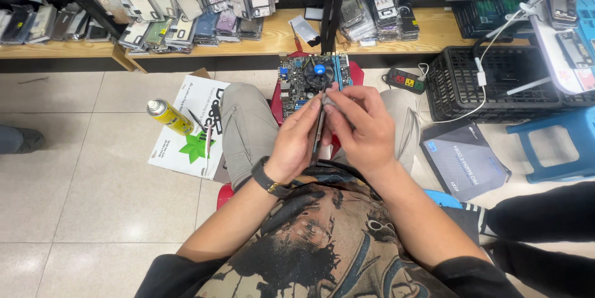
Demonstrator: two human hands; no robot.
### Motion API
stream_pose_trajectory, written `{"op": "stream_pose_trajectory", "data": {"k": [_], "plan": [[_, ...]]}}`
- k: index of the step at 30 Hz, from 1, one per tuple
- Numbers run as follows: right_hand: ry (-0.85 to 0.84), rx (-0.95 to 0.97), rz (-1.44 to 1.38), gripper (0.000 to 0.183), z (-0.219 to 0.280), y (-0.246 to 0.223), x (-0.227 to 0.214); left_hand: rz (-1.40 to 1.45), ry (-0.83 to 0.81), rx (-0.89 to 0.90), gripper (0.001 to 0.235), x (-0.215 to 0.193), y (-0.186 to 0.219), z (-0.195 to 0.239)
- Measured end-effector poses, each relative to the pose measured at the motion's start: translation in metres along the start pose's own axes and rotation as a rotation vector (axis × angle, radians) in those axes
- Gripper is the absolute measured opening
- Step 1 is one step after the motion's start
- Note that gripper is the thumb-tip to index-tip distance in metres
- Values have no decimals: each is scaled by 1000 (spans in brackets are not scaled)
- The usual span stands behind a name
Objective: The person removes a small white component from a motherboard resting on their lap, then picks up a blue fan and attaches it to the board. They connect a wire to the fan and use a spray can and a cloth to clean the motherboard and a separate graphics card.
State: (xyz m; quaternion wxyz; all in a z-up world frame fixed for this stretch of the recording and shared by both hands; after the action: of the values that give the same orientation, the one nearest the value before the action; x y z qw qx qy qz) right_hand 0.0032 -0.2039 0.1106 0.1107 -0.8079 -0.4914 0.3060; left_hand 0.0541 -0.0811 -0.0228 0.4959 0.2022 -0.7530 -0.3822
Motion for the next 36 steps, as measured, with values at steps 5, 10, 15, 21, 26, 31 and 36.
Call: {"op": "stream_pose_trajectory", "data": {"k": [5, 10, 15, 21, 26, 31, 36], "plan": [[-6, 62, -27, 26, 7, -2, 5, 174, -41, -25, 54, 51, 36, 11], [38, 21, 100, 20, 3, -3, 4, 323, -80, -90, 61, 31, -2, 13], [110, -17, 178, 17, -3, 2, -4, 533, -147, -145, 78, 25, -22, 14], [67, -37, 319, 16, 7, 11, 20, 815, 43, -106, 61, 26, -16, 14], [-141, 24, 279, 17, 55, -3, 32, 853, 116, -164, 74, 41, 17, 22], [-233, 11, 240, 14, 52, 3, 29, 905, 118, -201, 84, 54, 27, 22], [-200, -24, 257, 19, 76, -3, 45, 808, -72, -226, 97, 38, 21, 17]]}}
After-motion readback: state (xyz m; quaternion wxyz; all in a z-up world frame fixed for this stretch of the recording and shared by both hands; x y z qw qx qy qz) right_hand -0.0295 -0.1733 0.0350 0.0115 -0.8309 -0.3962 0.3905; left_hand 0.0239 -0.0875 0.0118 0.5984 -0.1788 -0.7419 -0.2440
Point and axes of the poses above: each hand's wrist, its own z-axis away from the middle knuckle, its own x-axis out of the palm, y = z × x, the point moved 7 cm from there along -z, towards the middle knuckle, and after that the axes turned 5 degrees about -y, right-handed, at the moved point
